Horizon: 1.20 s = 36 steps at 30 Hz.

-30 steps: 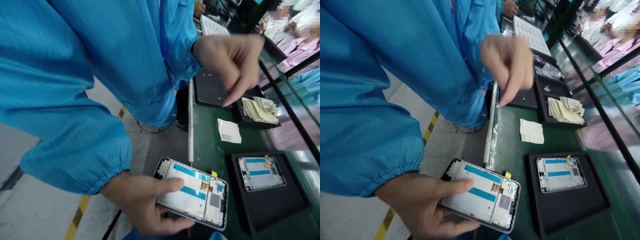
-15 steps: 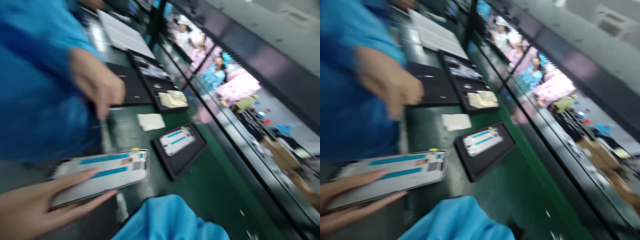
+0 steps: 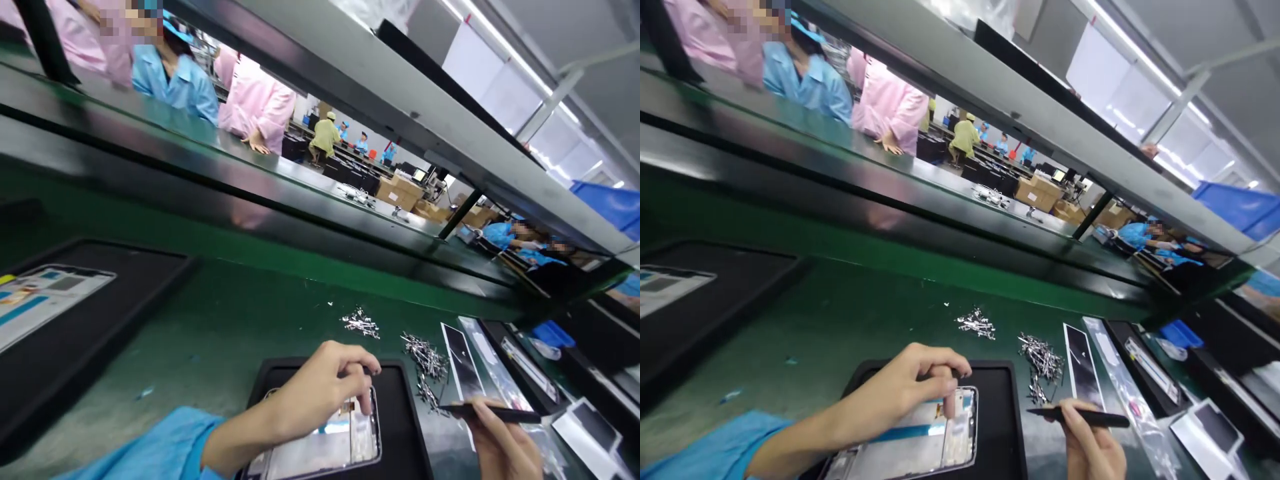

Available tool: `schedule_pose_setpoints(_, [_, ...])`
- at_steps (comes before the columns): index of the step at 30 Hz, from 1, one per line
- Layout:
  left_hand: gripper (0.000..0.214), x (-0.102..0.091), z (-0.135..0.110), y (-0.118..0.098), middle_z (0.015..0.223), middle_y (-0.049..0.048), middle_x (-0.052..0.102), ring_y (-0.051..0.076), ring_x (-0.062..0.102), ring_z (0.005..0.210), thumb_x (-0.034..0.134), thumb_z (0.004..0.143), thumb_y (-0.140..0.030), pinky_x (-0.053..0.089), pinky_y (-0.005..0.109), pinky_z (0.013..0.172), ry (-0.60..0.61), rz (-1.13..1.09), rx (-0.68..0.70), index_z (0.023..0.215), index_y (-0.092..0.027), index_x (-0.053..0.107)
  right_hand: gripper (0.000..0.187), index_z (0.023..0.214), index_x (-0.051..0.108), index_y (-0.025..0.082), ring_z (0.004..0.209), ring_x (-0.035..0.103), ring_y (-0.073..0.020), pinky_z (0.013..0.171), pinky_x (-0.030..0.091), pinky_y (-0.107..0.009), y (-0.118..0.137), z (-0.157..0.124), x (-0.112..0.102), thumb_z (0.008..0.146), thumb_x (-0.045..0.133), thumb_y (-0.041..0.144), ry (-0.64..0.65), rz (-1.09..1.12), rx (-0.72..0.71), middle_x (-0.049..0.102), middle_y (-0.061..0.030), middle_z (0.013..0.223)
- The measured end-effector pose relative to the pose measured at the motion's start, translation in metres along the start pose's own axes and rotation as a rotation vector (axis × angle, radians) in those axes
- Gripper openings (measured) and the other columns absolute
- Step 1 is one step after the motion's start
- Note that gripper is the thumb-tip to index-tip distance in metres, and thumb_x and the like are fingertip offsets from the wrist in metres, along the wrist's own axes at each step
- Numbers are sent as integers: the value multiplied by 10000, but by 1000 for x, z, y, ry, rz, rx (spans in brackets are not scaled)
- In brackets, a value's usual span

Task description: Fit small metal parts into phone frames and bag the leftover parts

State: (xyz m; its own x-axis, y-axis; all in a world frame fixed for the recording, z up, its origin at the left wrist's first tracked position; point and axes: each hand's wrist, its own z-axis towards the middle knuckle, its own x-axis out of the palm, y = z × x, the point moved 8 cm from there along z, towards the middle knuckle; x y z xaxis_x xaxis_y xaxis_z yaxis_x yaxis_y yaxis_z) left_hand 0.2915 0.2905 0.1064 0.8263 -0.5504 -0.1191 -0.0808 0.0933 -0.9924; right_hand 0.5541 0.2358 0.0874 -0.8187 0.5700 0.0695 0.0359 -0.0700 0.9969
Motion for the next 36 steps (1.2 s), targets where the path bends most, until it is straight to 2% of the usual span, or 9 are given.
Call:
schedule_pose_setpoints(4, [270, 28, 10, 12, 606, 39, 670, 149, 546, 620, 501, 714, -254, 398, 269, 674, 93, -178, -149, 897, -93, 616, 213, 637, 697, 181, 673, 637, -207, 646, 538, -278, -18, -1, 20, 479, 771, 304, 94, 80, 80, 674, -67, 685])
schedule_pose_setpoints(9, [308, 54, 16, 22, 695, 60, 694, 143, 509, 637, 499, 747, -306, 372, 269, 693, 142, -158, -210, 935, -98, 626, 134, 607, 690, 171, 661, 633, -207, 632, 529, -285, -9, -20, 35, 536, 744, 272, 127, 80, -31, 665, -82, 667])
schedule_pose_setpoints(14, [263, 60, 14, 26, 681, 55, 698, 146, 488, 661, 479, 767, -291, 357, 263, 692, 152, -119, -287, 876, -107, 631, 41, 582, 685, 193, 675, 635, -190, 610, 522, -251, 0, -27, 40, 573, 715, 220, 110, 27, -133, 662, -62, 642])
schedule_pose_setpoints(20, [253, 63, 11, 31, 715, 18, 703, 143, 537, 724, 475, 789, -282, 369, 261, 748, 171, -105, -369, 948, -145, 616, 85, 561, 677, 209, 612, 628, -179, 571, 532, -278, -1, -26, 43, 566, 694, 126, 128, 81, -118, 646, -35, 589])
schedule_pose_setpoints(24, [211, 63, 12, 30, 730, 23, 703, 145, 558, 754, 463, 796, -264, 376, 267, 806, 181, -96, -387, 810, -140, 632, 72, 589, 682, 186, 614, 632, -195, 589, 534, -316, 2, -25, 46, 611, 671, 118, 182, 52, -143, 649, -53, 600])
schedule_pose_setpoints(27, [206, 62, 13, 29, 724, 24, 703, 144, 566, 752, 459, 795, -228, 383, 264, 800, 193, -67, -397, 862, -133, 629, 44, 623, 681, 165, 649, 643, -222, 603, 530, -337, 3, -25, 50, 647, 655, 139, 240, -3, -148, 664, -77, 649])
schedule_pose_setpoints(32, [230, 57, 8, 34, 718, -25, 692, 129, 578, 777, 438, 830, -260, 421, 218, 724, 168, 38, -346, 956, -182, 614, 69, 601, 657, 158, 617, 631, -225, 612, 510, -368, 6, -18, 16, 607, 688, 219, -17, -28, -116, 650, -67, 636])
schedule_pose_setpoints(34, [250, 50, 2, 33, 756, -44, 687, 127, 586, 817, 408, 849, -271, 431, 214, 731, 127, 216, -212, 994, -225, 606, 117, 618, 651, 157, 630, 620, -218, 649, 495, -381, 8, -15, -9, 602, 695, 264, -134, -81, -125, 645, -59, 654])
schedule_pose_setpoints(36, [264, 44, -4, 23, 841, -50, 685, 135, 592, 859, 397, 855, -270, 432, 223, 762, 45, 446, 32, 1033, -262, 593, 149, 637, 650, 163, 660, 600, -199, 703, 469, -363, 11, -14, -36, 598, 704, 296, -256, -209, -176, 638, -38, 667])
